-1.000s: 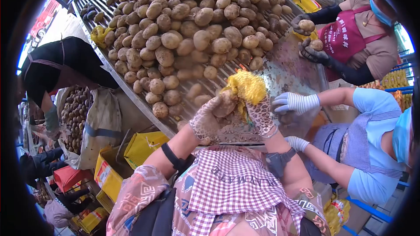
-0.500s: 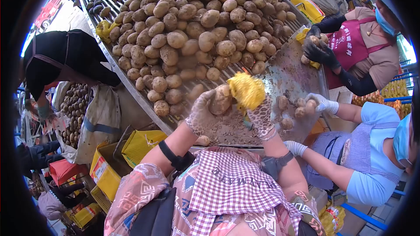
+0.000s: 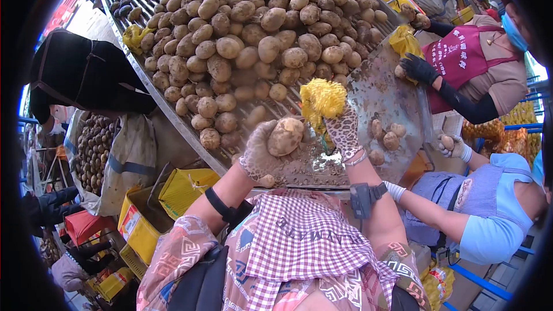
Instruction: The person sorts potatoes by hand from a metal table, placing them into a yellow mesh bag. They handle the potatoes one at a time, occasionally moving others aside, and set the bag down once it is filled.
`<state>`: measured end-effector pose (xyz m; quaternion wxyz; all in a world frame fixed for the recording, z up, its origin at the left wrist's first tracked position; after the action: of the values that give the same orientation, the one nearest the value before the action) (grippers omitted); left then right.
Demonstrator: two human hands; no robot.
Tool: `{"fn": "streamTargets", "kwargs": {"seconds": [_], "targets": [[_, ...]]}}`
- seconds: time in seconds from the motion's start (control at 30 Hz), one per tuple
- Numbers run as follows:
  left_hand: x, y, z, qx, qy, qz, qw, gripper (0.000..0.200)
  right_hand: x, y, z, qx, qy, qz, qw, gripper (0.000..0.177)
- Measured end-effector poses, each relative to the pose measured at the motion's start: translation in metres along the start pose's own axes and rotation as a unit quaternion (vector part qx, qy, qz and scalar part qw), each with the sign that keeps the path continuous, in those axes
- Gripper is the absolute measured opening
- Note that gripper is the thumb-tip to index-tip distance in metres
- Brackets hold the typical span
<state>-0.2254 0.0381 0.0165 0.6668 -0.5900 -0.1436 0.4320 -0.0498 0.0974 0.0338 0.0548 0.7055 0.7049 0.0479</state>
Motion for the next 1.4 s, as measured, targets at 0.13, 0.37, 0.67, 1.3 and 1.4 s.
{"fn": "streamTargets", "kwargs": {"seconds": [0.13, 0.37, 0.67, 1.3, 1.4], "targets": [[0.003, 0.000, 0.009, -0.009, -0.036, 0.034, 0.999, 0.049, -0.007, 0.002, -0.017, 0.086, 0.024, 0.036, 0.995, 0.038], [0.010, -0.015, 0.006, -0.025, -0.047, -0.058, 0.997, 0.045, -0.016, -0.020, -0.018, -0.143, 0.182, -0.078, 0.970, 0.034], [-0.004, -0.008, 0.018, -0.161, -0.020, -0.011, 0.987, 0.043, -0.056, -0.059, -0.037, -0.266, 0.434, -0.117, 0.853, 0.047], [-0.241, 0.192, 0.076, 0.630, -0.217, 0.692, 0.279, 0.052, -0.076, 0.060, 0.135, 0.145, -0.184, 0.187, 0.954, 0.063], [-0.149, 0.054, 0.113, 0.752, -0.361, 0.490, 0.252, 0.056, -0.075, 0.057, 0.122, 0.166, -0.168, 0.182, 0.954, 0.064]]}}
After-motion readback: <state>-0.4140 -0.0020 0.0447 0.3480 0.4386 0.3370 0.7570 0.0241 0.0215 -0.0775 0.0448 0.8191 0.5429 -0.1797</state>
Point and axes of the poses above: each hand's wrist, its own x-axis towards the middle knuckle, its own y-axis out of the back of the hand, z = x × y, the point moved 4 cm from there along x, towards the middle knuckle, and after that the axes turned 9 degrees about x, right-handed, at the moved point
